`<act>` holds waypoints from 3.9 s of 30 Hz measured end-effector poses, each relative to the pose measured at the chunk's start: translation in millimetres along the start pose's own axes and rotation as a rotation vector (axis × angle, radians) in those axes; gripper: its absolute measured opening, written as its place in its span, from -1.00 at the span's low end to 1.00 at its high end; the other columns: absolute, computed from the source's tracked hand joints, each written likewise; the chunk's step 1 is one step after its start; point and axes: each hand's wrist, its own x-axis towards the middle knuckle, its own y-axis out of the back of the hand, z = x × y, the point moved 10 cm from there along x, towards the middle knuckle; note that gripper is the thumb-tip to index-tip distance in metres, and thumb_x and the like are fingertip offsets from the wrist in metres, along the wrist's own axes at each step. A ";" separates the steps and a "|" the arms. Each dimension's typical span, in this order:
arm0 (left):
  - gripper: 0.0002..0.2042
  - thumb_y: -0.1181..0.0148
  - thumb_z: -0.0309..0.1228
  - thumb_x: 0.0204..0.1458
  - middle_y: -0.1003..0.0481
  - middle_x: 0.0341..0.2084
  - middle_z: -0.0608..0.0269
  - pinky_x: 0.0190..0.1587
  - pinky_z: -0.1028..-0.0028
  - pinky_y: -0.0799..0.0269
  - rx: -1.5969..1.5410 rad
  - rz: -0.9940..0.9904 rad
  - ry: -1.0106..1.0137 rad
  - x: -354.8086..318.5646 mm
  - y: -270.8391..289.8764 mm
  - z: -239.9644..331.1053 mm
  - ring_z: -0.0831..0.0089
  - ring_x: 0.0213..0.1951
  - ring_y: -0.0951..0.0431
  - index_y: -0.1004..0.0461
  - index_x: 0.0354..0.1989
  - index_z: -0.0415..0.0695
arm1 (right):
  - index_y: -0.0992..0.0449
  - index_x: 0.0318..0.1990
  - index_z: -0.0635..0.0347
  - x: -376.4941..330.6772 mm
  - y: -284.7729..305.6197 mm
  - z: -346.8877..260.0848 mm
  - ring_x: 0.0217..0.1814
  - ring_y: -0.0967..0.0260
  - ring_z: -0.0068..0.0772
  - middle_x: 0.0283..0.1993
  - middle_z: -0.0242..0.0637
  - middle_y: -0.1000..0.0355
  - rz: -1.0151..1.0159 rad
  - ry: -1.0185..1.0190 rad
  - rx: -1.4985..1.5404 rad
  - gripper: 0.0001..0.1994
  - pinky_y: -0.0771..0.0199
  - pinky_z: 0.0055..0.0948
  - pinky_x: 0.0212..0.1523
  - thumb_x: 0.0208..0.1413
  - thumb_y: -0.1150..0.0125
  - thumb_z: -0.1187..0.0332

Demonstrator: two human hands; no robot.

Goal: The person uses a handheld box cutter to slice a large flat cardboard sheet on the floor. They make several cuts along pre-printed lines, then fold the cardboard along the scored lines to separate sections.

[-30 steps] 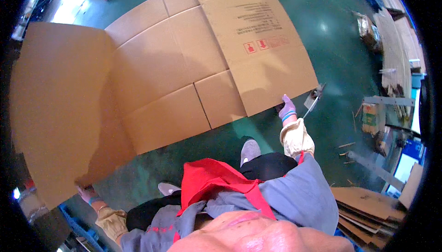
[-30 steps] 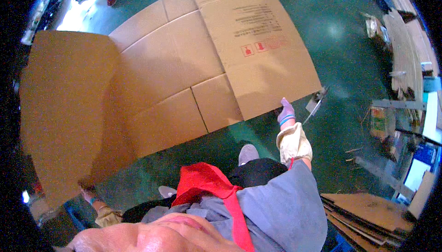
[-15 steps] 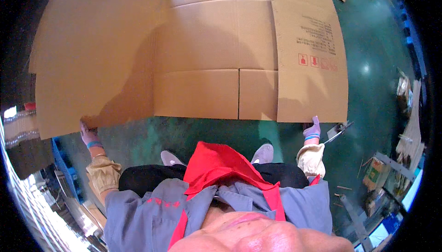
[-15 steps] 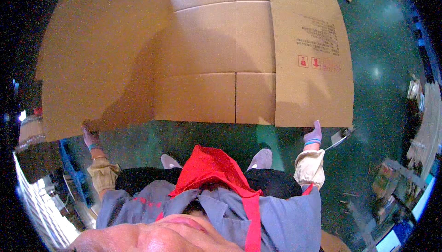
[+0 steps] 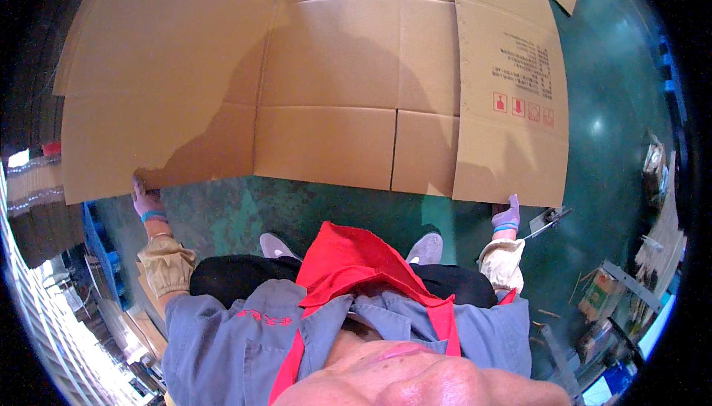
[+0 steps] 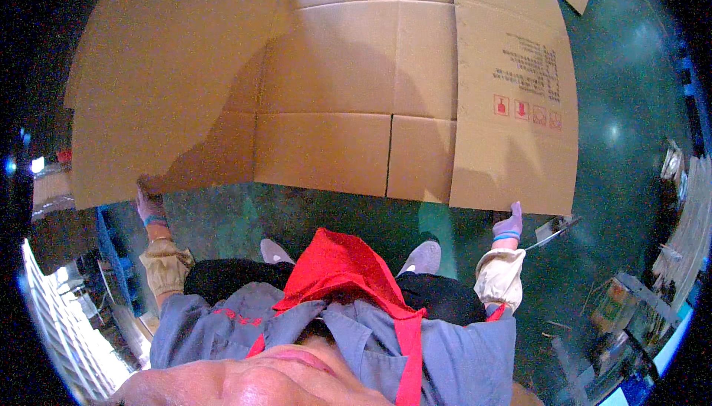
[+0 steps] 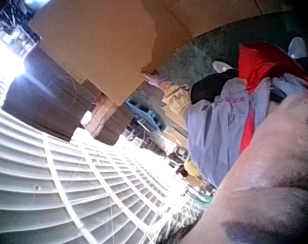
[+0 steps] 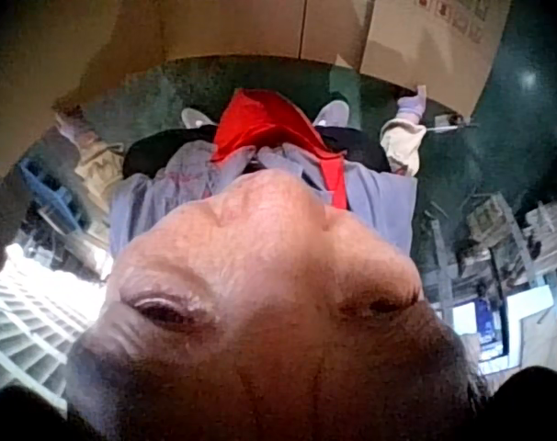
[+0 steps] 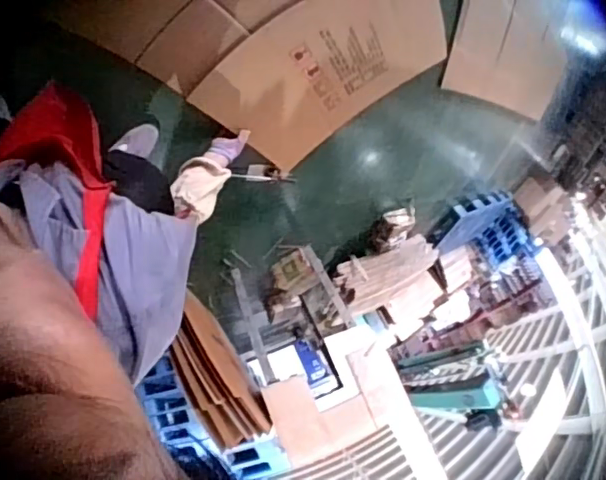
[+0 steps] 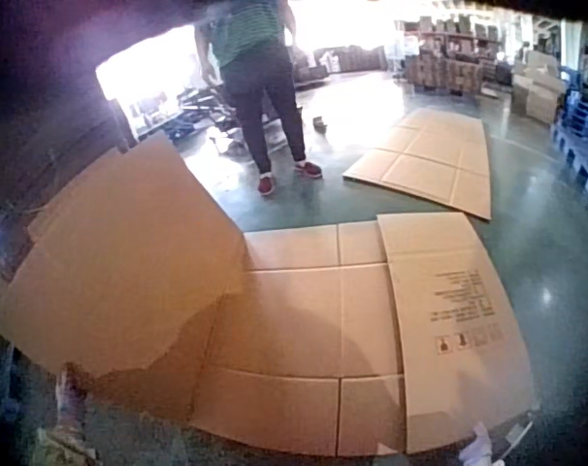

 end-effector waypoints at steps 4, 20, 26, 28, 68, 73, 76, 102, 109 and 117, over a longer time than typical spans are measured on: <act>-0.54 -0.10 -0.21 0.18 -0.39 0.14 0.17 0.04 0.14 -0.46 -0.558 0.087 0.366 -22.7 -44.3 -9.2 0.15 0.08 -0.46 -0.26 0.24 -0.01 | -0.46 0.03 -0.04 -5.0 13.5 -17.3 -0.04 -0.42 -0.25 -0.03 -0.37 -0.49 0.077 0.052 -0.048 -0.66 -0.48 -0.17 -0.09 0.08 -0.24 0.23; -0.49 -0.15 -0.11 0.15 -0.39 0.13 0.15 0.02 0.17 -0.46 -0.484 0.113 0.313 -31.7 -41.2 19.0 0.16 0.07 -0.46 -0.27 0.21 -0.05 | -0.47 -0.04 -0.11 -13.4 9.1 -16.2 -0.07 -0.39 -0.36 -0.09 -0.48 -0.47 0.115 -0.010 -0.125 -0.70 -0.44 -0.26 -0.12 0.06 -0.23 0.15; -0.49 -0.13 -0.14 0.17 -0.33 0.18 0.11 0.07 0.15 -0.44 -0.528 0.064 0.353 -17.1 -54.0 -24.8 0.15 0.13 -0.42 -0.26 0.25 -0.05 | -0.48 -0.08 -0.05 -30.0 -10.7 -29.0 -0.08 -0.43 -0.37 -0.06 -0.43 -0.49 -0.018 0.059 -0.096 -0.69 -0.46 -0.30 -0.13 0.06 -0.20 0.11; -0.49 -0.12 -0.16 0.17 -0.30 0.20 0.10 0.08 0.16 -0.44 -0.524 0.071 0.369 -17.7 -59.4 -33.6 0.15 0.15 -0.40 -0.24 0.26 -0.05 | -0.49 -0.10 -0.02 -40.7 -20.9 -29.2 -0.09 -0.44 -0.36 -0.09 -0.40 -0.50 -0.004 0.063 -0.097 -0.70 -0.46 -0.30 -0.13 0.06 -0.18 0.10; -0.57 -0.28 -0.19 0.07 -0.53 -0.12 0.09 -0.12 0.19 -0.55 -0.440 0.265 0.322 -20.1 -38.4 -5.7 0.18 -0.12 -0.56 -0.42 -0.02 -0.25 | -0.23 0.24 0.16 -31.7 -38.0 -142.5 0.23 -0.21 -0.16 0.22 -0.13 -0.25 -0.070 0.988 -0.818 -0.39 -0.20 -0.20 0.26 0.02 -0.24 0.23; -0.54 -0.28 -0.19 0.06 -0.52 -0.11 0.15 -0.09 0.19 -0.53 -0.492 0.232 0.229 -14.9 -28.1 -14.0 0.18 -0.11 -0.55 -0.38 0.05 -0.21 | -0.22 0.27 0.12 -3.4 -35.3 -115.6 0.23 -0.20 -0.19 0.24 -0.18 -0.24 -0.135 0.602 -0.436 -0.45 -0.21 -0.20 0.23 0.18 -0.06 0.10; -0.64 -0.22 -0.26 0.14 -0.52 -0.09 0.18 -0.12 0.23 -0.56 -0.536 0.244 0.295 -22.1 -44.9 -5.3 0.24 -0.13 -0.57 -0.40 0.05 -0.12 | -0.24 0.25 0.15 -5.8 -33.5 -114.7 0.20 -0.22 -0.20 0.21 -0.17 -0.26 -0.081 0.546 -0.337 -0.48 -0.23 -0.22 0.22 0.20 -0.06 0.13; -0.69 -0.18 -0.28 0.16 -0.53 -0.11 0.22 -0.17 0.24 -0.57 -0.496 0.257 0.365 -29.6 -45.6 -18.2 0.29 -0.13 -0.57 -0.42 0.04 -0.09 | -0.28 0.19 0.11 8.4 -10.3 -134.0 0.21 -0.21 -0.19 0.22 -0.17 -0.25 -0.011 1.172 -1.124 -0.43 -0.21 -0.16 0.22 0.11 -0.11 -0.01; -0.68 -0.20 -0.36 0.15 -0.52 -0.10 0.21 -0.17 0.21 -0.58 -0.477 0.256 0.395 -33.3 -50.1 -14.8 0.28 -0.14 -0.58 -0.38 0.05 -0.12 | -0.30 0.19 0.19 -2.3 -17.5 -102.1 0.12 -0.31 -0.14 0.13 -0.08 -0.34 -0.026 0.484 -0.288 -0.49 -0.38 -0.14 0.09 0.15 -0.16 0.14; -0.60 -0.24 -0.24 0.11 -0.53 -0.14 0.13 -0.13 0.27 -0.54 -0.356 0.198 0.325 -12.6 -46.0 -20.9 0.26 -0.15 -0.57 -0.43 0.00 -0.28 | -0.26 0.24 0.18 -51.0 -60.4 -47.2 0.17 -0.25 -0.08 0.14 -0.09 -0.31 -0.116 -0.040 0.100 -0.33 -0.27 -0.12 0.17 0.00 -0.18 0.01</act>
